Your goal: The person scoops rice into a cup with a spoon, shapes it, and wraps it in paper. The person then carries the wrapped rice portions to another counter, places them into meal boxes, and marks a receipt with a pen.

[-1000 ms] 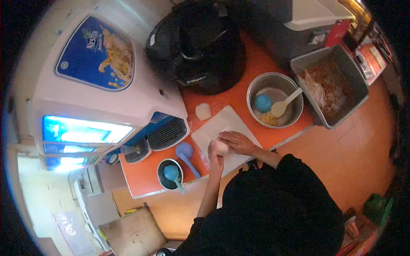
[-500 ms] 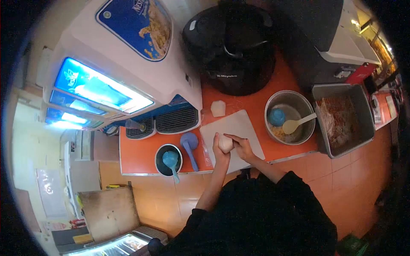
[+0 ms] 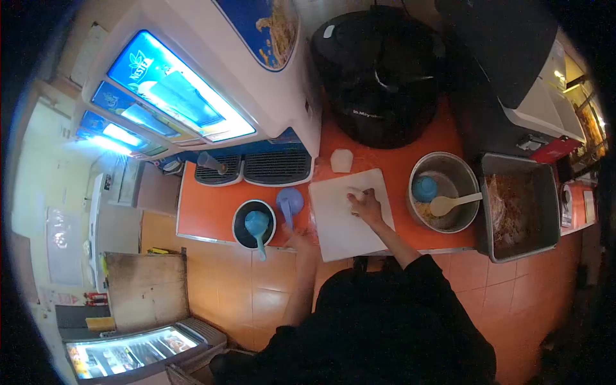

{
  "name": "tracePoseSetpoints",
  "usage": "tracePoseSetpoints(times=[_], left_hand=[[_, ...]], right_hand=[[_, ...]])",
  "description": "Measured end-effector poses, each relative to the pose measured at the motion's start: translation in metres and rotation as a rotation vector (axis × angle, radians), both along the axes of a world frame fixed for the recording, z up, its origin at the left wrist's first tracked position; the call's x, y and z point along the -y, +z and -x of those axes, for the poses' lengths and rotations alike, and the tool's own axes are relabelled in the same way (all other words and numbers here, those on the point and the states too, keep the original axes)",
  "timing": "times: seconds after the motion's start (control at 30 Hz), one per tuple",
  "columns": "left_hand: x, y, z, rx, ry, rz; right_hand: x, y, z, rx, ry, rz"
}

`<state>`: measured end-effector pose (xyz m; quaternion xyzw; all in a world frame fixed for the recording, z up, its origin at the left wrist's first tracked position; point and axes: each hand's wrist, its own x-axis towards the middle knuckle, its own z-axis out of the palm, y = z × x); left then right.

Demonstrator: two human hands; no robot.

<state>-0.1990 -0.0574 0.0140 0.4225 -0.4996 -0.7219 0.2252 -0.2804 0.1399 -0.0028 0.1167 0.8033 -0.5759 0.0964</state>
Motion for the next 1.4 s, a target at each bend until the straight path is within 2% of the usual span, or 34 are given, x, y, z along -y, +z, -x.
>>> tracePoseSetpoints(times=[0.03,0.07,0.1,0.13,0.17,0.2,0.23,0.27,0.3,0.33,0.4,0.47,0.5,0.53,0.57,0.6,0.63,0.7,0.73,0.77,0.8,0.83,0.87,0.9,0.93,0.97,1.03,1.17,1.2,1.27,1.3,1.33,1.37,1.4], left_hand=[[0.02,-0.004,-0.007,-0.021,0.129,-0.049],[0.02,0.024,-0.007,-0.024,0.224,-0.118],[0.021,0.053,-0.006,-0.027,0.319,-0.185],[0.034,0.046,-0.007,-0.023,0.308,-0.189],[0.053,0.027,-0.011,-0.161,0.165,-0.189],[0.073,0.005,-0.014,-0.299,0.021,-0.189],[0.103,-0.023,-0.012,-0.294,0.008,-0.199],[0.135,-0.056,-0.009,-0.365,-0.014,-0.277],[0.144,-0.075,-0.01,-0.434,-0.034,-0.358],[0.132,-0.067,-0.017,-0.427,-0.045,-0.372],[0.099,0.0,-0.028,-0.265,-0.007,-0.188],[0.04,0.082,-0.035,-0.19,-0.105,-0.105],[0.021,0.108,-0.036,-0.119,-0.19,-0.009],[0.014,0.115,-0.035,-0.116,-0.347,-0.042],[0.005,0.115,-0.029,-0.116,-0.37,-0.052],[-0.004,0.115,-0.02,-0.056,-0.655,-0.114],[-0.017,0.116,-0.009,0.0,-0.945,-0.173],[-0.084,0.143,0.014,-0.023,-1.064,-0.239],[-0.116,0.157,0.022,-0.051,-1.153,-0.219],[-0.139,0.155,0.029,-0.066,-1.215,-0.236],[-0.165,0.151,0.034,-0.035,-1.259,-0.254],[-0.193,0.15,0.041,-0.005,-1.314,-0.269],[-0.215,0.16,0.042,-0.043,-1.402,-0.242],[-0.228,0.141,0.047,-0.006,-1.454,-0.243],[-0.236,0.119,0.054,0.017,-1.546,-0.26],[-0.251,0.12,0.051,-0.002,-1.562,-0.258],[-0.258,0.116,0.05,0.038,-1.54,-0.233],[-0.261,0.1,0.06,0.182,-1.434,-0.104],[-0.264,0.101,0.057,0.177,-1.435,-0.108],[-0.256,0.114,0.042,0.017,-1.411,0.118],[-0.251,0.112,0.041,0.018,-1.402,0.114],[-0.244,0.111,0.037,-0.092,-1.373,0.521],[-0.235,0.11,0.031,-0.186,-1.303,0.924],[-0.24,0.133,0.013,-0.165,-1.135,0.807]], right_hand=[[-0.003,0.005,-0.005,0.028,0.033,0.054],[-0.007,0.012,-0.01,0.058,0.065,0.108],[-0.01,0.063,-0.026,-0.044,0.106,-0.224],[-0.013,0.093,-0.036,-0.147,0.144,-0.558],[-0.017,0.092,-0.042,-0.141,0.134,-0.565],[-0.023,0.091,-0.049,-0.274,0.105,-0.552],[-0.031,0.09,-0.054,-0.406,0.076,-0.539],[-0.044,0.098,-0.059,-0.397,0.065,-0.551],[-0.065,0.117,-0.068,-0.575,0.017,-0.672],[-0.086,0.137,-0.076,-0.755,-0.03,-0.794],[-0.136,0.166,-0.092,-0.654,-0.215,-0.969],[-0.179,0.176,-0.106,-0.301,-0.428,-0.871],[-0.209,0.142,-0.115,-0.291,-0.444,-0.879],[-0.242,0.085,-0.124,-0.128,-0.482,-0.763],[-0.239,0.109,-0.126,0.031,-0.478,-0.691],[-0.236,0.138,-0.127,0.193,-0.468,-0.629],[-0.252,0.101,-0.129,0.122,-0.474,-0.565],[-0.275,0.037,-0.132,0.02,-0.433,-0.537],[-0.275,0.034,-0.13,-0.006,-0.384,-0.575],[-0.268,0.056,-0.123,0.16,-0.425,-0.419],[-0.274,0.045,-0.124,0.187,-0.349,-0.356],[-0.263,0.063,-0.123,0.359,-0.596,0.141],[-0.272,0.035,-0.122,0.21,-0.355,-0.128],[-0.281,0.007,-0.122,0.033,-0.171,-0.423],[-0.273,0.07,-0.125,0.153,-0.32,-0.065],[-0.263,0.116,-0.128,-0.01,-0.402,0.061],[-0.254,0.111,-0.125,-0.132,-0.463,0.2],[-0.269,0.083,-0.12,-0.04,-0.353,0.111],[-0.272,0.075,-0.119,-0.019,-0.33,0.088],[-0.267,0.075,-0.125,0.009,-0.347,0.092],[-0.26,0.073,-0.124,0.037,-0.372,0.106],[-0.253,0.061,-0.122,0.098,-0.477,0.244],[-0.249,0.048,-0.124,0.107,-0.454,0.24],[-0.241,0.049,-0.126,-0.053,-0.496,0.245]])
